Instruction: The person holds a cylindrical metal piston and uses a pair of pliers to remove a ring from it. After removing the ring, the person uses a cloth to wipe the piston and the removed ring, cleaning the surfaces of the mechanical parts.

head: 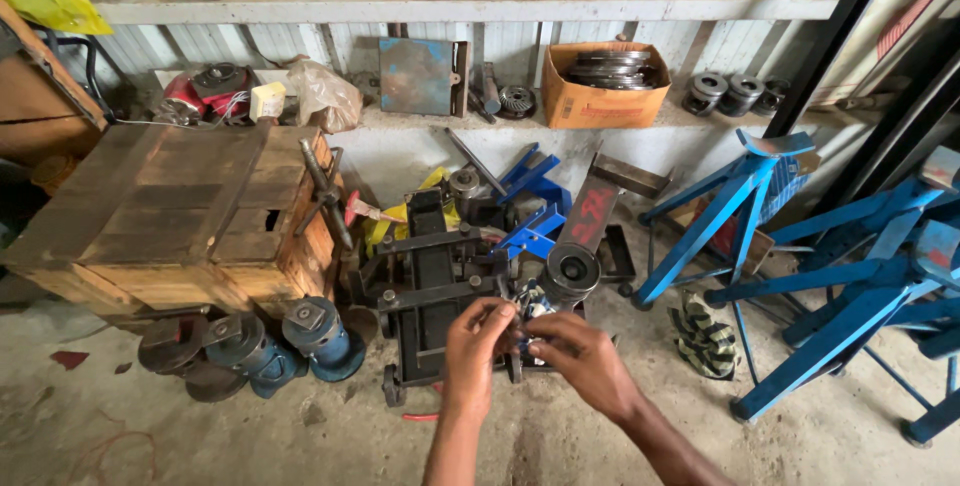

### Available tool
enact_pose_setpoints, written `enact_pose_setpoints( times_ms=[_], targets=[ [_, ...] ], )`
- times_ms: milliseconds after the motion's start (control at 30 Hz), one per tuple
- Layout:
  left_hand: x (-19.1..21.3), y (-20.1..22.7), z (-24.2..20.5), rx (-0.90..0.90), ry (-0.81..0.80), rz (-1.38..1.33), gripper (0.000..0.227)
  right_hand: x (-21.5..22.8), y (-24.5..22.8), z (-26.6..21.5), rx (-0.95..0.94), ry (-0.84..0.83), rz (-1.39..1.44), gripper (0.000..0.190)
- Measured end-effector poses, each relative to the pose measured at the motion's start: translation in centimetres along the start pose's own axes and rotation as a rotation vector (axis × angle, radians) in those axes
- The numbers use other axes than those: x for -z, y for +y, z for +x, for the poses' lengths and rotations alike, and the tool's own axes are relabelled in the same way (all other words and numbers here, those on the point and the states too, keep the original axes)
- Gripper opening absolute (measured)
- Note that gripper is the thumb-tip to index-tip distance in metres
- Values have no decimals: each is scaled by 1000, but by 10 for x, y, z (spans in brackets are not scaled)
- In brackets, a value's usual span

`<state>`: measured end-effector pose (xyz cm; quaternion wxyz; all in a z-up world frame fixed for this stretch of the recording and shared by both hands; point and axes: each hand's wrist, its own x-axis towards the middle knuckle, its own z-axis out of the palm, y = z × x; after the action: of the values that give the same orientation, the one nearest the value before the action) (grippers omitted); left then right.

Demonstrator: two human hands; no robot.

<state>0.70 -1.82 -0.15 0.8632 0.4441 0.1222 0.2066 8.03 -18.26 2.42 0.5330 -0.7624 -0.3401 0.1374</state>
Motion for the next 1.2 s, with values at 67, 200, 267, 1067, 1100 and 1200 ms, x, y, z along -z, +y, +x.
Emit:
enact_pose_setpoints(
  times_ms=[67, 200, 267, 1067, 1100, 1200],
  targets=[
    [-5, 0, -5, -15, -66, 53, 20, -3, 1, -8, 35, 7, 12, 23],
    [-18, 9, -10, 107, -111, 17, 25, 0, 11, -18, 8, 56, 65, 17],
    [-23, 14, -10, 108, -108, 35, 34, 3, 15, -21, -7, 100, 118, 17],
    [-46, -36, -6, -166, -137, 328, 24, 36, 21, -23, 189, 265, -133, 17],
    [-47, -34, -8, -197, -132, 384, 22, 36, 22, -22, 195, 263, -131, 17],
    [-56, -27, -13, -154, -78, 500, 22, 35, 24, -21, 189, 251, -136, 19]
  ],
)
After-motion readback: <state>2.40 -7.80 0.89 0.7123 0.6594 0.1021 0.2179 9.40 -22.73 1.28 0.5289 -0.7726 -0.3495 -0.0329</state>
